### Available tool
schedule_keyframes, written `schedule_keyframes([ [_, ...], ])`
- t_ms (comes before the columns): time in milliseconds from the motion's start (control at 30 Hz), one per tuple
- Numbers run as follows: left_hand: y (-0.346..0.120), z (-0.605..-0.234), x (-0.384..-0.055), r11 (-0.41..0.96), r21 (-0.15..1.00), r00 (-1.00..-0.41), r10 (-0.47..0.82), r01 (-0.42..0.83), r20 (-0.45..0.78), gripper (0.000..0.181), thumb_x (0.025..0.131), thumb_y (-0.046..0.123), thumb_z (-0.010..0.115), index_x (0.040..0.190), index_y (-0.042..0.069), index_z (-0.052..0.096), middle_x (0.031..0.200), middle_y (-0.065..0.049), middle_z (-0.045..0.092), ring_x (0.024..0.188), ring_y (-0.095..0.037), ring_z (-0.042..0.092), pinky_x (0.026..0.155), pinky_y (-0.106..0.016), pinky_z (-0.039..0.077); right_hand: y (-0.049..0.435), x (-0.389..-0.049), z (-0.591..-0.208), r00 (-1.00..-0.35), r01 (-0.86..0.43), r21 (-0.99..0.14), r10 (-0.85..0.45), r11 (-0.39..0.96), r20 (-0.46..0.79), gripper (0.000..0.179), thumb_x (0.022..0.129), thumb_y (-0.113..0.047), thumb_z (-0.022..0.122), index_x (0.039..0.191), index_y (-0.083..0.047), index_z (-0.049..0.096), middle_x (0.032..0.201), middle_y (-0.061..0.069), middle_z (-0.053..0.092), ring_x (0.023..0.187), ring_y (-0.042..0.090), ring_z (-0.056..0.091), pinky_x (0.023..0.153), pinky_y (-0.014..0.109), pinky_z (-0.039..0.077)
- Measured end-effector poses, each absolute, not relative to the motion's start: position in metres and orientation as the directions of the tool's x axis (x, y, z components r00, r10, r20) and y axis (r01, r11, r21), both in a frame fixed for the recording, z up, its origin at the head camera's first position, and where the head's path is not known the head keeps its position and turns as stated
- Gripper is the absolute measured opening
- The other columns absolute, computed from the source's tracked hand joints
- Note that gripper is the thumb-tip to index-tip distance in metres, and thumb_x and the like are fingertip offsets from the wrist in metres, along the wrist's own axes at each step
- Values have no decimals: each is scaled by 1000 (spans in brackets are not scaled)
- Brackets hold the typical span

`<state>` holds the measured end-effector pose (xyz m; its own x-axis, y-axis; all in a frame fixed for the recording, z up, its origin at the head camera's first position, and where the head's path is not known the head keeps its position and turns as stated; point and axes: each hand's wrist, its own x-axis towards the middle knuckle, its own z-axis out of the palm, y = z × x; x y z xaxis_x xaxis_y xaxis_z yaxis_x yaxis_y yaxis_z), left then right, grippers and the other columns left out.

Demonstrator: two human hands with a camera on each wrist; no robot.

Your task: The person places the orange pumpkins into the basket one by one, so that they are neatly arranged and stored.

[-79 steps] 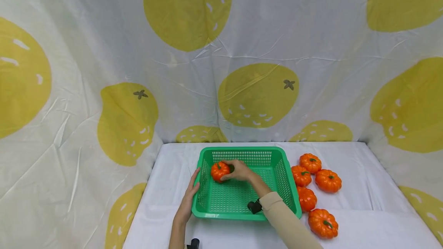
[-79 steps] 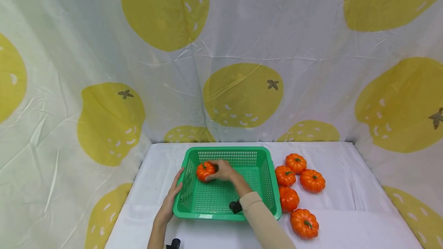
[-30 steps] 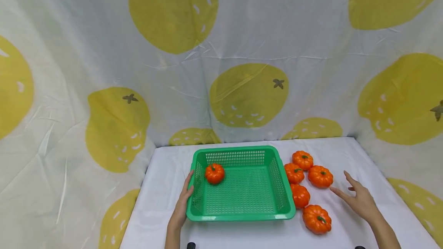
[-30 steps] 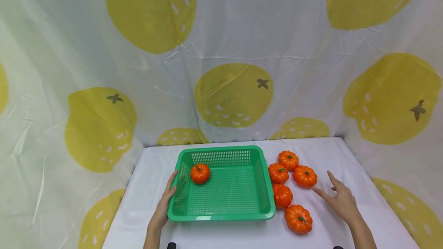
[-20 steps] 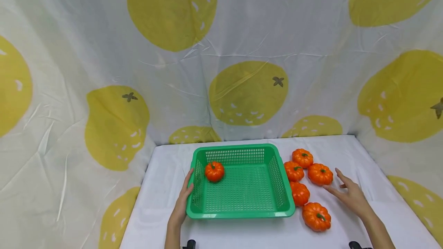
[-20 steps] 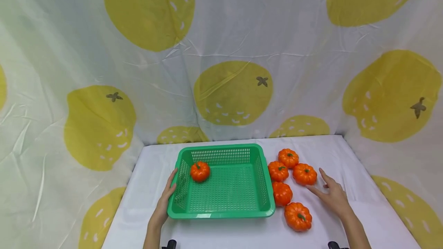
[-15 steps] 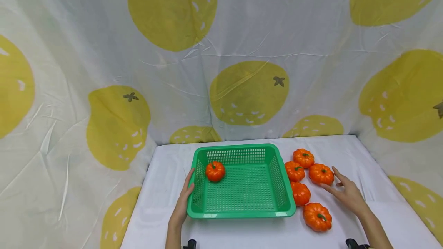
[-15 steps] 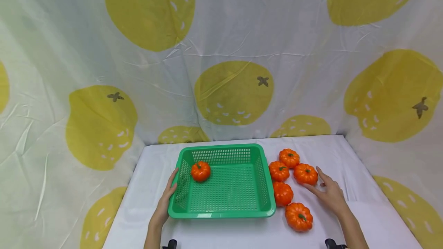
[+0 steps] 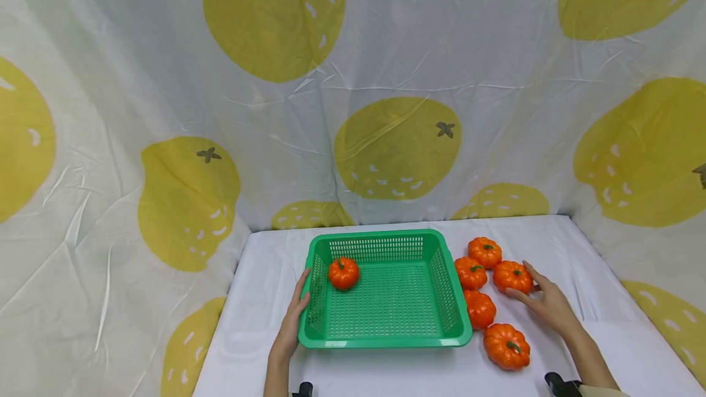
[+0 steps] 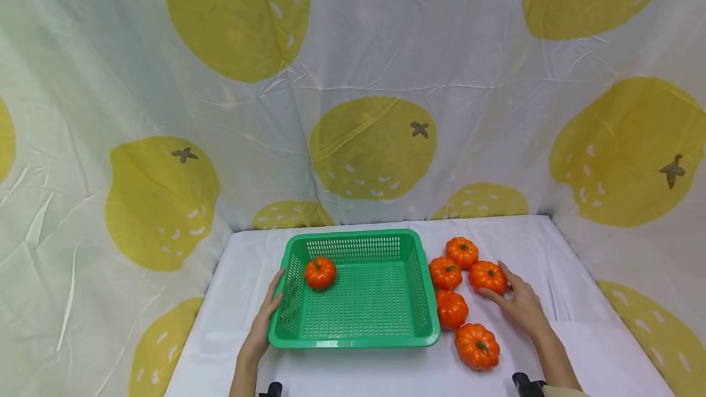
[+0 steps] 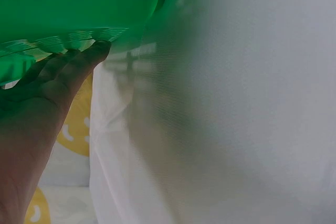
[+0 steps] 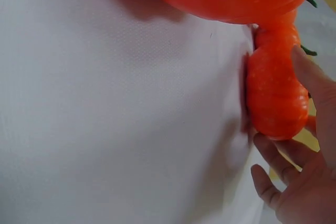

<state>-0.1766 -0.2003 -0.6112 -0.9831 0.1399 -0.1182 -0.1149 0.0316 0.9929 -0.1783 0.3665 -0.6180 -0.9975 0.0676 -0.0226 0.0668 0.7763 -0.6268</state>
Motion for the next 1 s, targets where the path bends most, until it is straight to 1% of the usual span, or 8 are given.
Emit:
schedule_keyframes([
  [167, -199, -614, -174, 47, 990, -981, 137, -130, -135, 46, 103, 47, 30, 147, 52, 20, 163, 9, 5, 152, -30, -3, 114, -69, -3, 367, -175, -618, -996, 92, -620, 78, 779, -50, 93, 87, -53, 64, 153, -4, 21, 136, 35, 43, 102, 40, 51, 77, 48, 45],
  [333, -200, -612, -175, 47, 992, -984, 129, -115, -120, 46, 102, 47, 31, 147, 51, 21, 163, 9, 6, 152, -30, -2, 114, -68, -3, 366, -174, -612, -996, 42, -617, 85, 785, 41, 86, 87, -45, 68, 150, -1, 28, 130, 34, 48, 99, 40, 54, 74, 44, 46],
  [433, -200, -610, -177, 44, 993, -984, 136, -107, -112, 47, 103, 46, 30, 148, 49, 20, 164, 7, 5, 152, -31, -3, 114, -69, -2, 362, -173, -601, -993, 27, -604, 92, 796, 76, 85, 88, -43, 68, 150, 0, 29, 128, 34, 50, 97, 39, 54, 72, 44, 48],
  [567, -200, -609, -177, 46, 994, -985, 137, -101, -106, 48, 103, 45, 30, 150, 46, 19, 164, 4, 4, 152, -33, -3, 114, -70, -2, 351, -176, -576, -990, 20, -605, 99, 796, 98, 87, 88, -47, 66, 152, -6, 24, 129, 30, 50, 100, 37, 50, 72, 47, 49],
  [633, -200, -609, -177, 51, 993, -985, 134, -104, -110, 48, 103, 46, 30, 150, 46, 19, 164, 5, 4, 152, -33, -3, 114, -69, -2, 344, -179, -562, -991, 4, -615, 87, 788, 106, 87, 88, -47, 65, 154, -10, 22, 130, 29, 49, 102, 37, 48, 73, 47, 49],
  [733, -200, -609, -178, 52, 993, -984, 136, -106, -112, 48, 103, 46, 29, 149, 47, 19, 164, 5, 4, 152, -33, -4, 114, -69, -2, 331, -186, -543, -992, -32, -629, 54, 777, 117, 86, 89, -47, 65, 155, -16, 21, 135, 27, 47, 104, 36, 48, 71, 40, 49],
  [867, -201, -609, -177, 45, 993, -984, 139, -111, -116, 47, 103, 46, 29, 149, 49, 19, 164, 6, 4, 152, -33, -4, 114, -69, -2, 313, -201, -530, -992, -90, -638, -10, 765, 128, 83, 89, -48, 64, 155, -21, 22, 141, 24, 45, 105, 34, 49, 70, 32, 46],
  [1000, -201, -609, -176, 48, 992, -983, 137, -118, -123, 47, 103, 47, 29, 148, 49, 19, 164, 6, 4, 152, -33, -4, 114, -69, -3, 296, -215, -525, -991, -122, -667, -55, 735, 120, 82, 89, -49, 63, 155, -21, 22, 140, 21, 47, 106, 34, 50, 71, 35, 48],
])
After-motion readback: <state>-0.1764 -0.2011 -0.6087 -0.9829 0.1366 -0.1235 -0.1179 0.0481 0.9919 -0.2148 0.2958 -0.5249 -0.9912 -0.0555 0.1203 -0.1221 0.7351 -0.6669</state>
